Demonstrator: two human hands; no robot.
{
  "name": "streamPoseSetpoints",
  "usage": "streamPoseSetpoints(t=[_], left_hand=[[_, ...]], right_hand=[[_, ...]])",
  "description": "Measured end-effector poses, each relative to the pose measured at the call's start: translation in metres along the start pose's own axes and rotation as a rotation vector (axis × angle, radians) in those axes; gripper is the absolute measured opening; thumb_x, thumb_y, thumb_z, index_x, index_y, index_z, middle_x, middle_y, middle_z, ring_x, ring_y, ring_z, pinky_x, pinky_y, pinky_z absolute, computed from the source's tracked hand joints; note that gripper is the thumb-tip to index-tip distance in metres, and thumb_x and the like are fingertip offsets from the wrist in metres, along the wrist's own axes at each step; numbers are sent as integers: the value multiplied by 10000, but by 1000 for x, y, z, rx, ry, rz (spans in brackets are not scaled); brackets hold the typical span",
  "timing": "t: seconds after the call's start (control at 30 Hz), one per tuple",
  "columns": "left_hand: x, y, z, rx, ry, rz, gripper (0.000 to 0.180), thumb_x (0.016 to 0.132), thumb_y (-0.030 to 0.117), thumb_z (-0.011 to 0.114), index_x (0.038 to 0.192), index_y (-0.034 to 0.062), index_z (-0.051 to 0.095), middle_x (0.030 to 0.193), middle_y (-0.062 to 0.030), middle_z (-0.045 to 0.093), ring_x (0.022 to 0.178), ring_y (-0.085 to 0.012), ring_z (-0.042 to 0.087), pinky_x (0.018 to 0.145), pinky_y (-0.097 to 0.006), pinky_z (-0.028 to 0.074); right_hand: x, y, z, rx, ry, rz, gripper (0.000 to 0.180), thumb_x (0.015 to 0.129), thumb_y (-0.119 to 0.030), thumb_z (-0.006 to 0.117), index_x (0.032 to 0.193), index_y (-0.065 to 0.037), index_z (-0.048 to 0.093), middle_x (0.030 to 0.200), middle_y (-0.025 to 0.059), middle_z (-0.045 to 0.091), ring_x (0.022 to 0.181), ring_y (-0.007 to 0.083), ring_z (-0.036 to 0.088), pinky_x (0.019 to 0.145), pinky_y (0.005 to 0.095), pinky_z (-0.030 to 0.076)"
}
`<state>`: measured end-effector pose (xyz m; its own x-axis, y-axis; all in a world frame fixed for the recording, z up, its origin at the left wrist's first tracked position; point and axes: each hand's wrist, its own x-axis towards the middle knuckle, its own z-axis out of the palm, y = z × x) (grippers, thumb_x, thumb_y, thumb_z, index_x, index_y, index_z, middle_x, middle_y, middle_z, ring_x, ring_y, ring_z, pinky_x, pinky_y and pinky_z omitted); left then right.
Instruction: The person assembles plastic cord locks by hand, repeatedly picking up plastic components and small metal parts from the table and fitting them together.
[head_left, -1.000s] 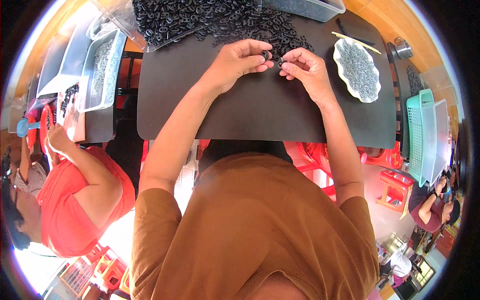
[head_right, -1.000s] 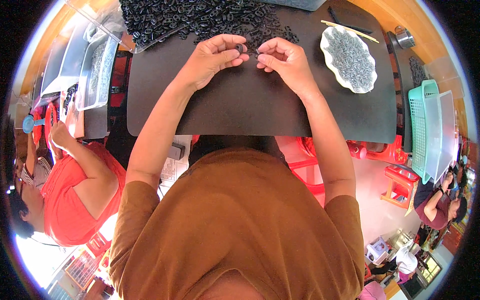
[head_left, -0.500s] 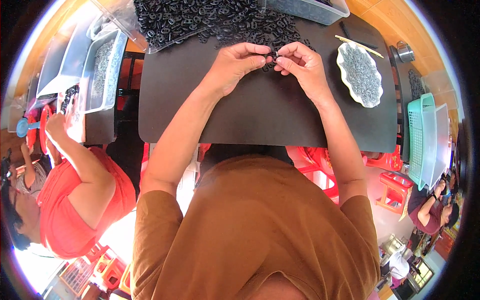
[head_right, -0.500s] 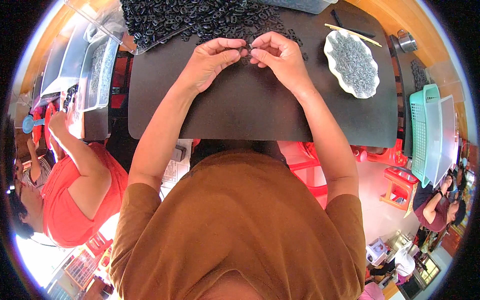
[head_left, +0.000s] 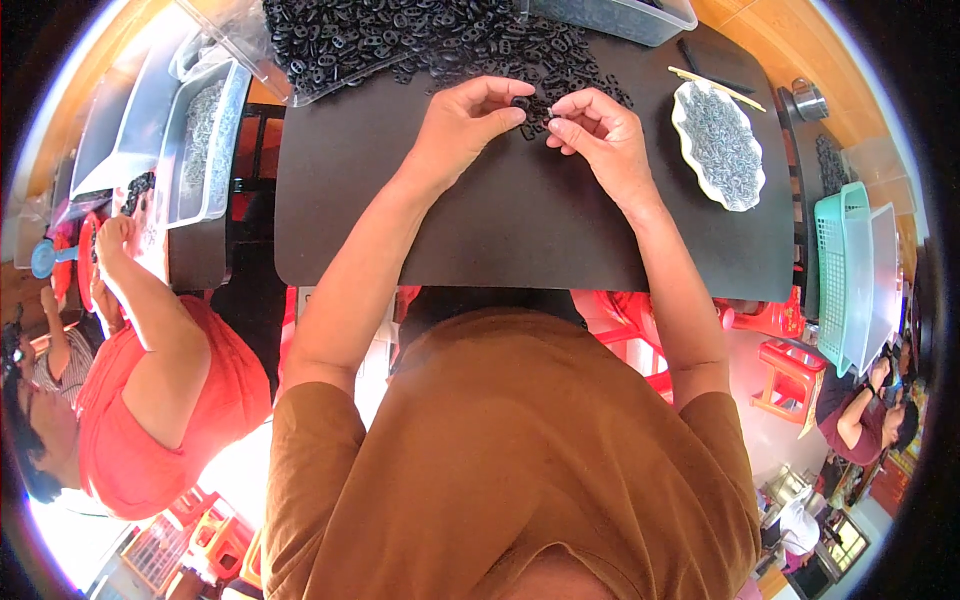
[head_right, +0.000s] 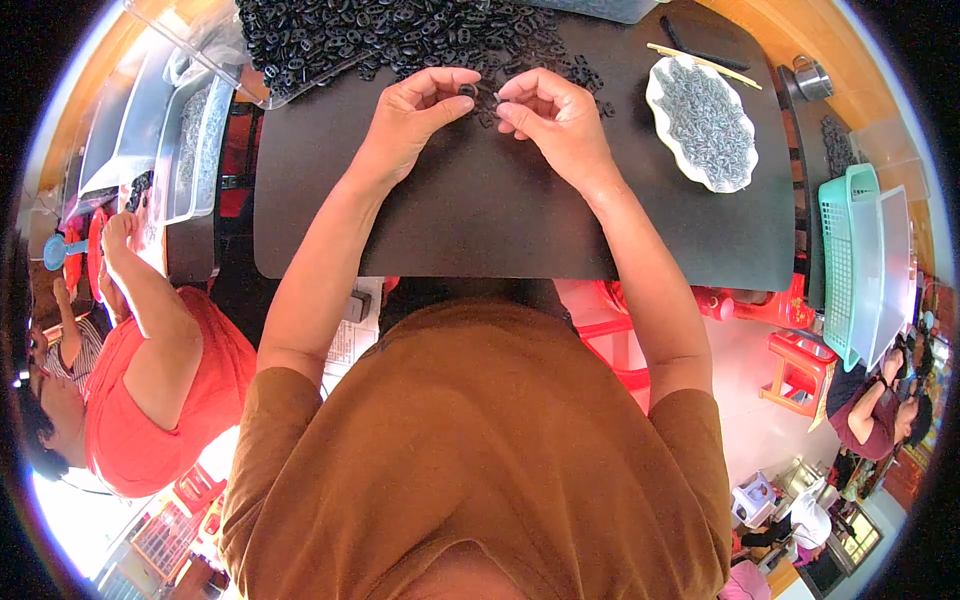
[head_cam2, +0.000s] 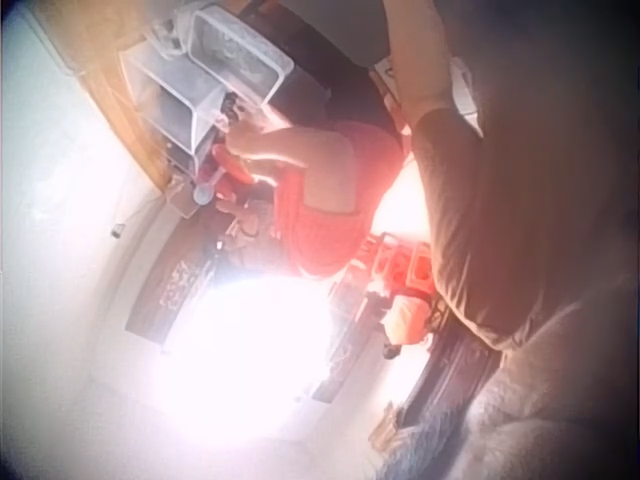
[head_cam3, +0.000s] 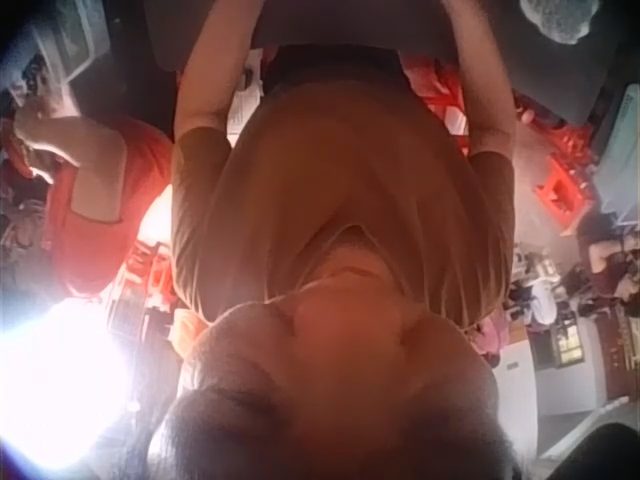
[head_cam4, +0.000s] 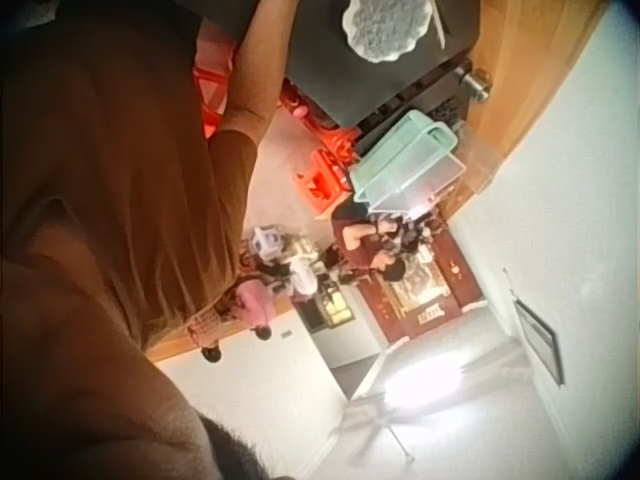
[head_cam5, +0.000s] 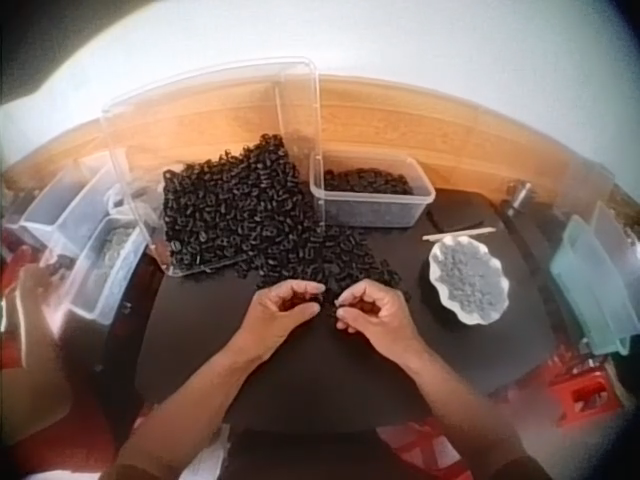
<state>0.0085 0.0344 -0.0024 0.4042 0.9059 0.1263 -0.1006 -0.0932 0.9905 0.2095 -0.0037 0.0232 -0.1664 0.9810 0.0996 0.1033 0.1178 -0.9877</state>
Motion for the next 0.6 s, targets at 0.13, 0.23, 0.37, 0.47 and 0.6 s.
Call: streamPoseSetpoints(t=[0.13, 0.23, 0.37, 0.47, 0.6], left_hand=[[-1, 0, 1, -47, 1, -9, 248, 878, 10, 655, 1123, 23, 619, 1014, -54, 644, 945, -160, 655, 852, -260, 516], [-3, 0, 5, -408, 17, -58, 214, 885, 27, 659, 1097, 30, 628, 1006, -51, 651, 928, -158, 656, 835, -258, 519], [-3, -4, 7, -372, 65, -74, 201, 889, 31, 659, 1088, 27, 629, 1008, -63, 658, 929, -181, 658, 857, -289, 535], [-4, -1, 10, -365, 74, -85, 222, 884, 28, 664, 1104, 25, 633, 1001, -63, 662, 935, -186, 657, 858, -297, 539], [-6, -4, 13, -464, 115, -110, 230, 871, 40, 686, 1098, 33, 655, 962, -45, 672, 907, -156, 649, 806, -275, 530]], right_hand=[[-2, 3, 0, 2, -1, 4, 89, 891, -60, 655, 972, -35, 627, 861, 8, 662, 745, 82, 646, 633, 210, 495], [-4, 3, 4, -7, -13, -13, 88, 888, -51, 655, 970, -34, 628, 851, 7, 660, 741, 80, 644, 631, 210, 493], [-5, 1, 10, -31, 21, -43, 91, 873, -32, 665, 958, -29, 634, 827, 4, 660, 737, 71, 632, 642, 207, 491], [-4, 6, 10, -66, 50, -69, 93, 855, -28, 683, 939, -31, 643, 811, -1, 662, 731, 56, 613, 658, 208, 490], [-4, 9, 11, -140, 71, -77, 100, 835, -33, 705, 920, -33, 652, 800, -10, 663, 718, 44, 594, 667, 212, 490]])
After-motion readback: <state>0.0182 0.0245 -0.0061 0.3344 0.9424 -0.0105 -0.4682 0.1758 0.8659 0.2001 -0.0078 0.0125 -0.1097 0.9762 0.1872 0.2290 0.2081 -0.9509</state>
